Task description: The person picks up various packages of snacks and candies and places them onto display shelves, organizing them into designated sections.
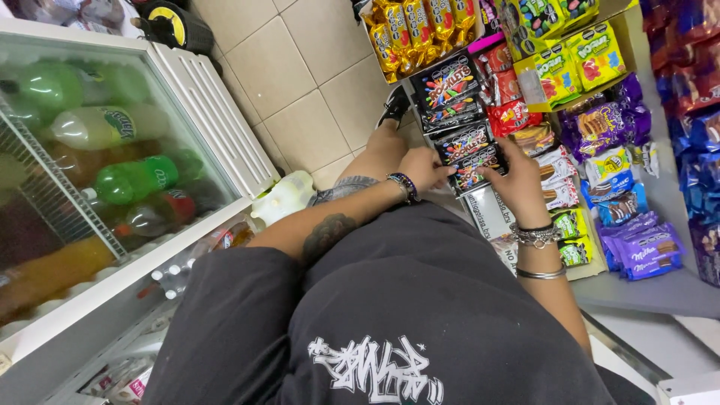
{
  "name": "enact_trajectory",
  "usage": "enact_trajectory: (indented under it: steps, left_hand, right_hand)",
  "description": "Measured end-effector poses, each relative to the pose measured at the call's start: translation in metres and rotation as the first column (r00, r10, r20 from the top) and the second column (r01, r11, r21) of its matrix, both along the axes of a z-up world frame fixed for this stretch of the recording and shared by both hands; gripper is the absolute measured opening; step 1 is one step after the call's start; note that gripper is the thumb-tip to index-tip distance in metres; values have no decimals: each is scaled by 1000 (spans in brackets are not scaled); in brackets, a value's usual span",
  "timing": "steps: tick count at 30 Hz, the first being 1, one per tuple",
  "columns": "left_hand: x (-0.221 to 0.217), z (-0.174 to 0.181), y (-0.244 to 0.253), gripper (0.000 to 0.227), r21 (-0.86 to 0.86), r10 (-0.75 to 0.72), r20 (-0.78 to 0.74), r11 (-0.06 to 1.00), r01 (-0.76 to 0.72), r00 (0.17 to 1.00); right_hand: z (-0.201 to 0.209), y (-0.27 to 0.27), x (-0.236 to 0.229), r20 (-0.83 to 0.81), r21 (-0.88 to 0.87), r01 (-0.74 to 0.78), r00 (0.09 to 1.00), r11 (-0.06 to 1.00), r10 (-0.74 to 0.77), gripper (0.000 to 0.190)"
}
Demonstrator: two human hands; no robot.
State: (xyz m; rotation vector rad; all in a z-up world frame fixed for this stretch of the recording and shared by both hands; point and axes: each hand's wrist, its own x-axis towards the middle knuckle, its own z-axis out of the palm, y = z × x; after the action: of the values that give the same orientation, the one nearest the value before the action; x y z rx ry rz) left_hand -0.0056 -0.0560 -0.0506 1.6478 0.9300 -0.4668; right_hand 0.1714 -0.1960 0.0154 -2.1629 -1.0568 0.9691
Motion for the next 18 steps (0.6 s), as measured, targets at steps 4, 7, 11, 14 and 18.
enact_trajectory:
  steps: [4, 7, 11, 14, 18]
  left_hand:
    - [-1, 10, -4, 33, -266, 165, 123, 956, -128, 979]
    - [1, 10, -6, 33, -334, 199, 166, 933, -134, 966]
    - [5, 8, -10, 28, -445, 307, 201, 875, -193, 930]
    - [7, 25, -4, 30, -417, 292, 299, 896, -151, 909]
    - [5, 38, 14, 32, -356, 318, 382, 917, -180, 868]
  right_hand:
    - [-14, -11, 4, -13, 49, 52, 999, 997, -51, 54]
    - [-6, -14, 2, -108, 98, 148, 985, 984, -137, 44]
    - [1, -21, 6, -229, 153, 269, 946, 951, -231, 39]
    - [2, -23, 12, -141, 181, 262, 961, 948, -239, 39]
    - [21, 10, 18, -85, 242, 238, 971, 941, -224, 39]
